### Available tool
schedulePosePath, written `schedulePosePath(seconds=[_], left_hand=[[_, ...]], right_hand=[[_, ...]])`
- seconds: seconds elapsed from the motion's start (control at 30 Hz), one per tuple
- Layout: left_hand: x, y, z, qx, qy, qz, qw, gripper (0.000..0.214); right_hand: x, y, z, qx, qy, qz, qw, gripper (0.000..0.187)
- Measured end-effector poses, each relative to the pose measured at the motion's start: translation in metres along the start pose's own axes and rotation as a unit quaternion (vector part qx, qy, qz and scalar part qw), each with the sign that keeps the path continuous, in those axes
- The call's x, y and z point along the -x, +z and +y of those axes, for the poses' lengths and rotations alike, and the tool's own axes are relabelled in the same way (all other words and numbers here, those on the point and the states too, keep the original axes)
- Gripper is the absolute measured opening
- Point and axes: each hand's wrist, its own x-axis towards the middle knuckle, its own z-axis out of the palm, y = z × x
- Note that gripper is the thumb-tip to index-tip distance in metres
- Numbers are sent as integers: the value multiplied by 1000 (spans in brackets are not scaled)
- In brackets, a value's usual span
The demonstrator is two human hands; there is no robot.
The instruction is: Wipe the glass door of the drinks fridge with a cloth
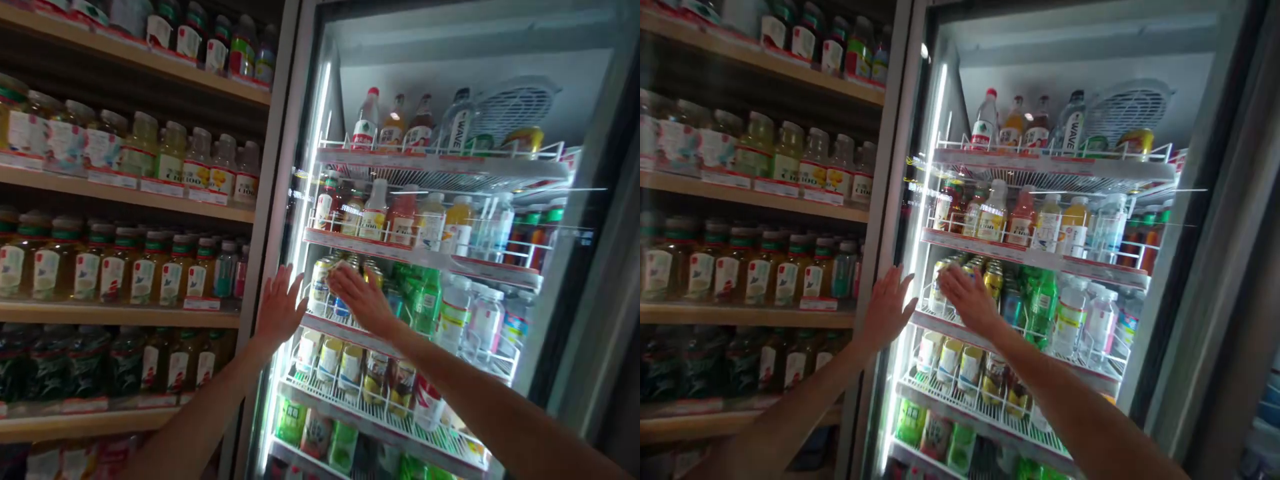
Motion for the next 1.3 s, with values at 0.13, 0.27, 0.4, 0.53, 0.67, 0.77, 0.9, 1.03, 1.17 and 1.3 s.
schedulePosePath(seconds=[0.13,0.27,0.4,0.53,0.67,0.77,0.9,1.03,1.17,1.3], left_hand=[[0,4,14,24,2,-12,1000,46],[6,11,26,49,16,-15,999,47],[11,16,36,64,27,-13,998,47],[17,18,48,66,55,-1,996,46],[24,21,62,83,88,0,993,48],[28,24,76,95,96,4,991,48],[31,27,96,114,110,11,987,47],[30,30,114,144,138,21,980,49],[29,31,136,174,150,29,973,51],[30,32,155,204,173,36,963,49]], right_hand=[[15,-7,7,24,79,1,997,47],[43,-5,-4,28,-7,3,1000,40],[62,-10,-6,36,112,12,993,46],[88,-14,-13,32,85,-5,996,43],[110,-19,-15,33,45,-21,998,40],[118,-25,-9,56,170,-3,984,44],[144,-31,-11,54,162,-18,985,43],[165,-38,-4,65,176,-22,982,41],[178,-45,2,94,270,31,958,40],[209,-47,-7,85,240,1,967,38]])
